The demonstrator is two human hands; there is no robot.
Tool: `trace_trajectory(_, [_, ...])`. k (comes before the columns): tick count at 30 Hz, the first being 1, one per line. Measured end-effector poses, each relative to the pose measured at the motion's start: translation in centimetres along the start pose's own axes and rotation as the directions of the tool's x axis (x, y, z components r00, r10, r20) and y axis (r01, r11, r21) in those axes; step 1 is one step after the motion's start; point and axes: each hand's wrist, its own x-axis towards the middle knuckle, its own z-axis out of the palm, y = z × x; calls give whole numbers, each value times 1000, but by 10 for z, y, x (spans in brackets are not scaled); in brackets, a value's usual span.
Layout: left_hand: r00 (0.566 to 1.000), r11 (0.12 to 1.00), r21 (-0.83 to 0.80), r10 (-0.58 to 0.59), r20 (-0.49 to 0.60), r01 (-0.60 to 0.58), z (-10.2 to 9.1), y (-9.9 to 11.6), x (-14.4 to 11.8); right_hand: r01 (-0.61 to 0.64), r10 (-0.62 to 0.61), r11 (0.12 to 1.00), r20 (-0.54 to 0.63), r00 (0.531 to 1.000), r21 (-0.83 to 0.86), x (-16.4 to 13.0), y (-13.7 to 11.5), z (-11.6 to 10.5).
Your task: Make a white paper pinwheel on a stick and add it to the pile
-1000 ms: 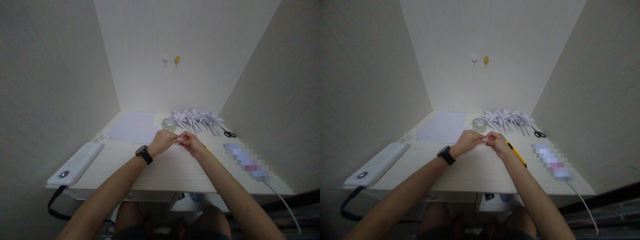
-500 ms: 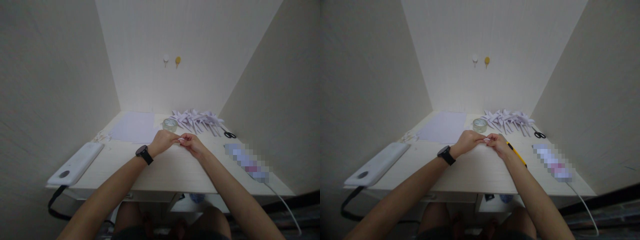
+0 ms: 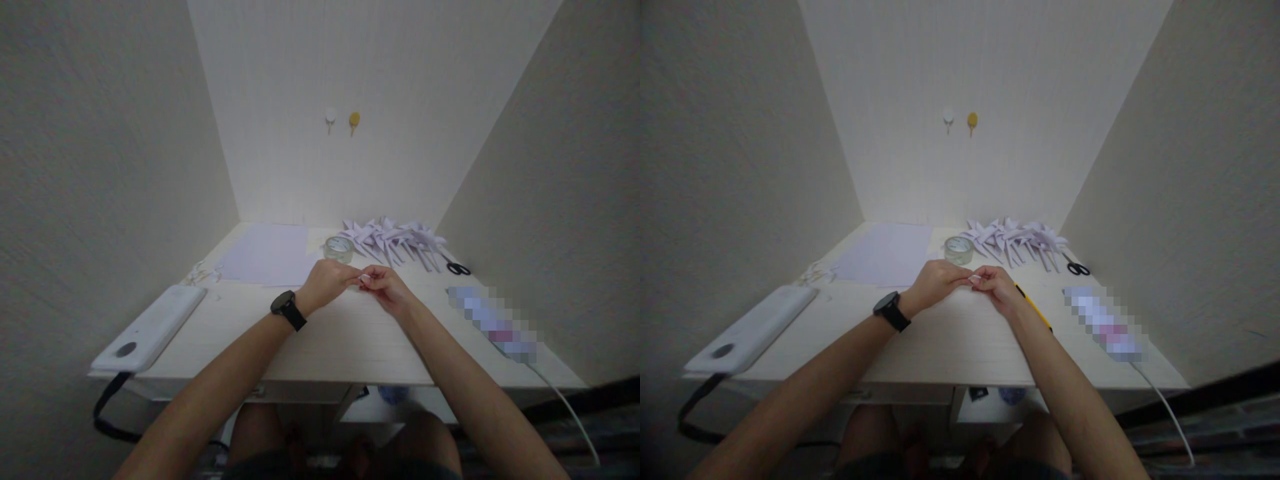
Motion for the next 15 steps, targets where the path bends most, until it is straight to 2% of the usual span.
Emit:
trace_trajectory(11, [1000, 1000, 9, 15, 18, -15, 1, 1, -1, 44, -43, 998, -22, 999, 37, 4, 2, 0])
trace_trajectory(15, [999, 999, -30, -36, 6, 36, 1, -2, 0, 3, -1, 998, -35, 999, 58, 3, 2, 0])
